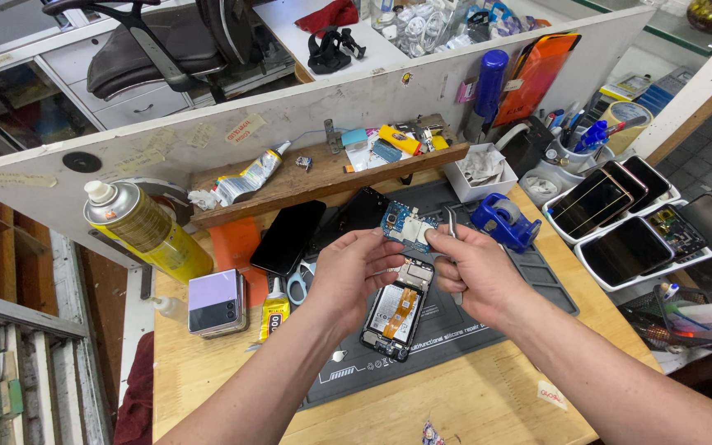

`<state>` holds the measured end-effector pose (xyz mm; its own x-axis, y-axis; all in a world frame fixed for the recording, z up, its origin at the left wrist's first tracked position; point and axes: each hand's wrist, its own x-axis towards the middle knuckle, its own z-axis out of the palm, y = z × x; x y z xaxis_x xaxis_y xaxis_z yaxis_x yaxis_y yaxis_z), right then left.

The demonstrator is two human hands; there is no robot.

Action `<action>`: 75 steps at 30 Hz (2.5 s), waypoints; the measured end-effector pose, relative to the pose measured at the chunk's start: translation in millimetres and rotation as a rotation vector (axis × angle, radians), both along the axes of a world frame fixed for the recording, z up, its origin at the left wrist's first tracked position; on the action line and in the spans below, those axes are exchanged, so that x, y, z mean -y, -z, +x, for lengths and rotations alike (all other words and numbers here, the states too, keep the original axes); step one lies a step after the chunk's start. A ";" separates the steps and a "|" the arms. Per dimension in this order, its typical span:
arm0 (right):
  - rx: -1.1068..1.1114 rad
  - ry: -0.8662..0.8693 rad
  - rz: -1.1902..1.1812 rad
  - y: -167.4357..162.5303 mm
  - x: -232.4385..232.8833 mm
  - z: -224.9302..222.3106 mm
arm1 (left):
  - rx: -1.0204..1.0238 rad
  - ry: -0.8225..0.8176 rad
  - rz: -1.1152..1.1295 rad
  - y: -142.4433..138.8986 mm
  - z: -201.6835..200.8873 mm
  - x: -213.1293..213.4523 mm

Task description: The person cleans a small electronic component with a toothbrush, then uses tweezers to remove a circuit board from a disassembled smartphone. The person continues to manipulate internal components and clean parts of the phone on a workbench.

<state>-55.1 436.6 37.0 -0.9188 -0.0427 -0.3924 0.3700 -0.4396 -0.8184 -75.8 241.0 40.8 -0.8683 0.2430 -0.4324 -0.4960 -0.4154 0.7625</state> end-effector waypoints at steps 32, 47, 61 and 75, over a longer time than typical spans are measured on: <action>0.146 0.017 0.149 47.0 24.0 -3.9 | -0.674 0.062 -1.345 9.5 11.8 -18.9; -0.191 -0.004 0.809 60.3 -35.7 -4.9 | -0.553 0.488 -1.693 34.2 -95.9 -7.0; -0.135 -0.046 0.827 81.1 -62.0 -4.6 | -0.591 0.457 -1.726 44.2 -109.2 -7.4; -0.059 -0.049 0.762 72.5 -66.0 2.5 | -0.549 0.428 -1.771 44.9 -103.0 -9.8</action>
